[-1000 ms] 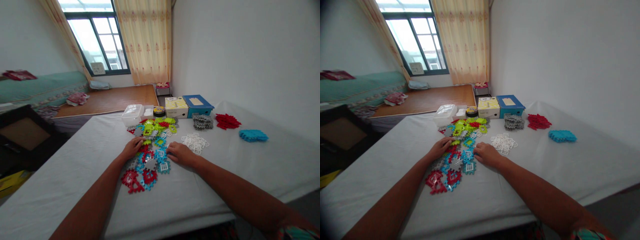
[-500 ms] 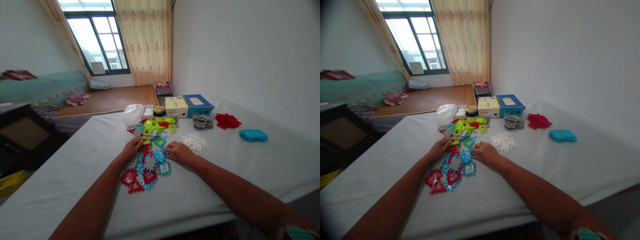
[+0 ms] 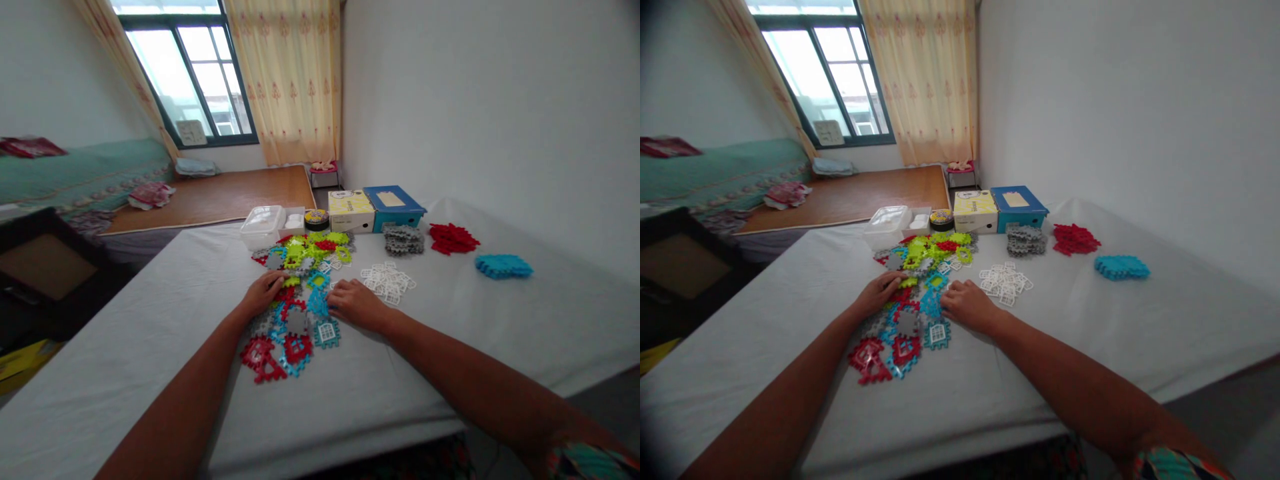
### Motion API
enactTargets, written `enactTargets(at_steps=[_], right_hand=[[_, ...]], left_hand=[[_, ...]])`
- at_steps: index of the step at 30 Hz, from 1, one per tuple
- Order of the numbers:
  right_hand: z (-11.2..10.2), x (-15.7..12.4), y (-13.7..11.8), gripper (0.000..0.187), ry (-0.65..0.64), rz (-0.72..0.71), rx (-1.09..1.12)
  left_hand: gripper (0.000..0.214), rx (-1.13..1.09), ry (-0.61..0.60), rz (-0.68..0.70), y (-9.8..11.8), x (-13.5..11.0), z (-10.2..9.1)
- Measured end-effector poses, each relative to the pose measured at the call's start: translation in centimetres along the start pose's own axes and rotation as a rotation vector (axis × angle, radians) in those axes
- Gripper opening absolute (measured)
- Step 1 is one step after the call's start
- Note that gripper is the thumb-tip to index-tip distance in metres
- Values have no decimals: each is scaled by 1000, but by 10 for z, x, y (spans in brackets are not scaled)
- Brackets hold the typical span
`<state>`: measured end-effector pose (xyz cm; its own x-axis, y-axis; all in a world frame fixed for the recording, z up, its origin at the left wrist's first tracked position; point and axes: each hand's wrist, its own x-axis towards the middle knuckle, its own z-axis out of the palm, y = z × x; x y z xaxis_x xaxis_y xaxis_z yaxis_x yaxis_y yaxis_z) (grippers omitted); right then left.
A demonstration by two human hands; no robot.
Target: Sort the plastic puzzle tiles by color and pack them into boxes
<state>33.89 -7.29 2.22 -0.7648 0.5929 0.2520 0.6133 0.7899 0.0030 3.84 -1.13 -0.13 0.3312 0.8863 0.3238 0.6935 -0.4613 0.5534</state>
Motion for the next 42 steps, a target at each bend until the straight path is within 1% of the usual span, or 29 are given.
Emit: enactTargets(at_steps=[3,4,7,9,11,12,14,16,21,27,29,31,34,37,39,40,42], right_hand=[[0,1,-1,12,-7,31,34],[0,1,-1,13,-7,46,59],[-2,0,-1,25,3,109,156],[-4,0,-1,37,14,138,216],[-4,-1,-1,47,15,119,224],[-4,-1,-1,48,9,96,203],[-3,0,-2,45,-12,52,141],[-1,1,-2,41,-28,38,105],[3,0,5,31,-5,52,144],[2,-3,8,31,97,23,208],[-1,-3,8,29,166,33,253],[-4,-3,12,26,256,93,318],[-7,-6,31,25,370,287,411],[-15,-20,69,33,487,518,464],[-25,-44,102,34,565,642,444],[-32,-62,120,33,592,700,407],[-47,-108,155,32,649,826,248]], left_hand=[[42,0,-1,4,1,0,-1],[42,0,-3,5,2,0,-1],[43,5,-7,2,4,0,-2],[43,9,-6,-6,5,0,-2],[44,11,-11,-9,5,0,-2],[44,10,-13,-8,6,-1,-2],[44,6,-15,-7,7,0,-2],[44,-1,-11,-10,8,0,-3],[45,-4,-11,-5,8,-1,-3],[45,5,-4,-6,4,-1,-2],[46,8,-7,-6,4,0,-2],[47,11,-10,-3,4,0,-2],[48,15,-14,9,2,1,-2],[46,19,-14,20,-3,2,-1],[46,23,-12,26,-7,3,-1],[45,25,-12,28,-8,3,-1],[45,28,-7,33,-10,4,-1]])
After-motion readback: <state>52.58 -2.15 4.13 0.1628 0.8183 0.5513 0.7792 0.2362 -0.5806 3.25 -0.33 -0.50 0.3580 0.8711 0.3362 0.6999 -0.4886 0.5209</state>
